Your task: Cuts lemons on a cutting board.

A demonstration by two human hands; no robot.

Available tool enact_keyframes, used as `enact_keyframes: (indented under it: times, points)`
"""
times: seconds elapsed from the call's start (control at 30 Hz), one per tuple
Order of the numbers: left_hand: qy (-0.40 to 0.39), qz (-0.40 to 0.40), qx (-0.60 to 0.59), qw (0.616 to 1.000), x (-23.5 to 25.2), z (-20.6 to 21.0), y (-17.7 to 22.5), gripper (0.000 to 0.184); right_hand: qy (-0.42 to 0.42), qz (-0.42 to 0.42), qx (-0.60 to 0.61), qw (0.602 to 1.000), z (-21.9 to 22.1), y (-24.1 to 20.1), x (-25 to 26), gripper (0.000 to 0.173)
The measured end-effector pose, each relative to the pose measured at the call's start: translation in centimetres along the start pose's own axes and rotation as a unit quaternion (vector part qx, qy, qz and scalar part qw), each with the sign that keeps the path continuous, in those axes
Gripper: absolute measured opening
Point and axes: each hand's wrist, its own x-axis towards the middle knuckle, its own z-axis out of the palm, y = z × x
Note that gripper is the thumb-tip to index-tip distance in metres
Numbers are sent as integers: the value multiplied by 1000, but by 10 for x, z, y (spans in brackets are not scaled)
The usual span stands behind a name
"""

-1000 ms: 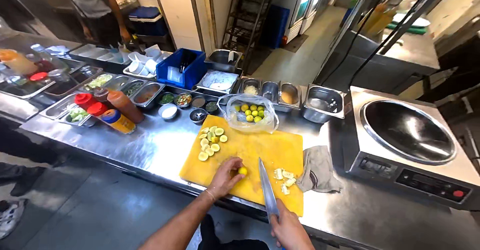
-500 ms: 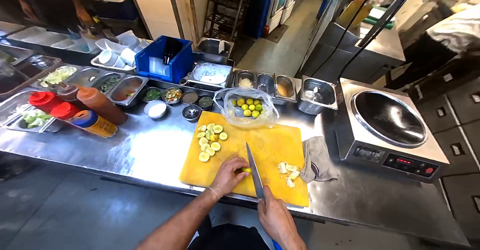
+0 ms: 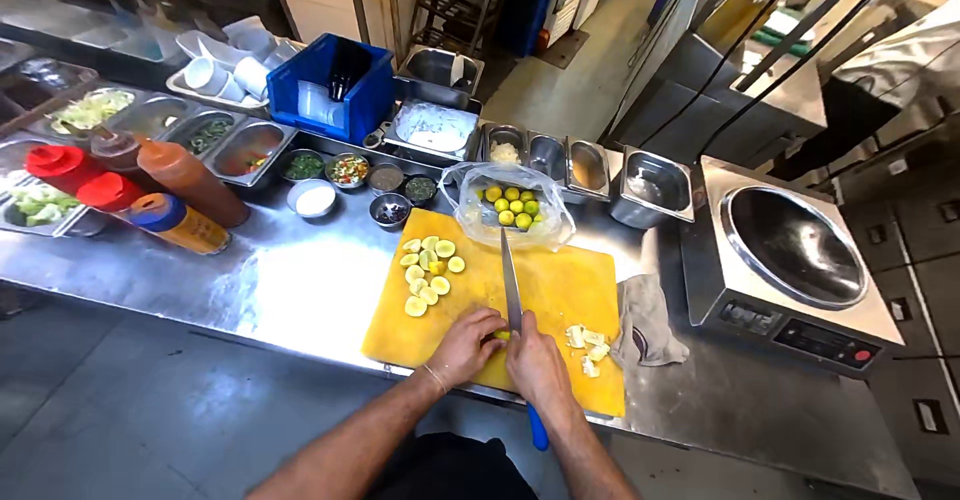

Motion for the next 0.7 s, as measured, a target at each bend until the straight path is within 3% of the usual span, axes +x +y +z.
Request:
enact_keyframes:
  times: [0.23, 0.43, 0.53, 0.7]
  points:
    - [9, -13, 2, 1000, -2, 2, 0, 20, -83, 17, -34, 996, 7, 17, -33, 36]
    - [34, 4, 7, 999, -3, 3, 2, 18, -97, 22, -43, 994, -1, 0, -15, 32]
    - [38, -9, 5, 999, -5, 4, 4, 19, -153, 38, -81, 984, 0, 15, -48, 46]
    - [37, -26, 6, 999, -9, 0, 4, 21, -206, 69, -55, 975, 5, 60, -108, 43]
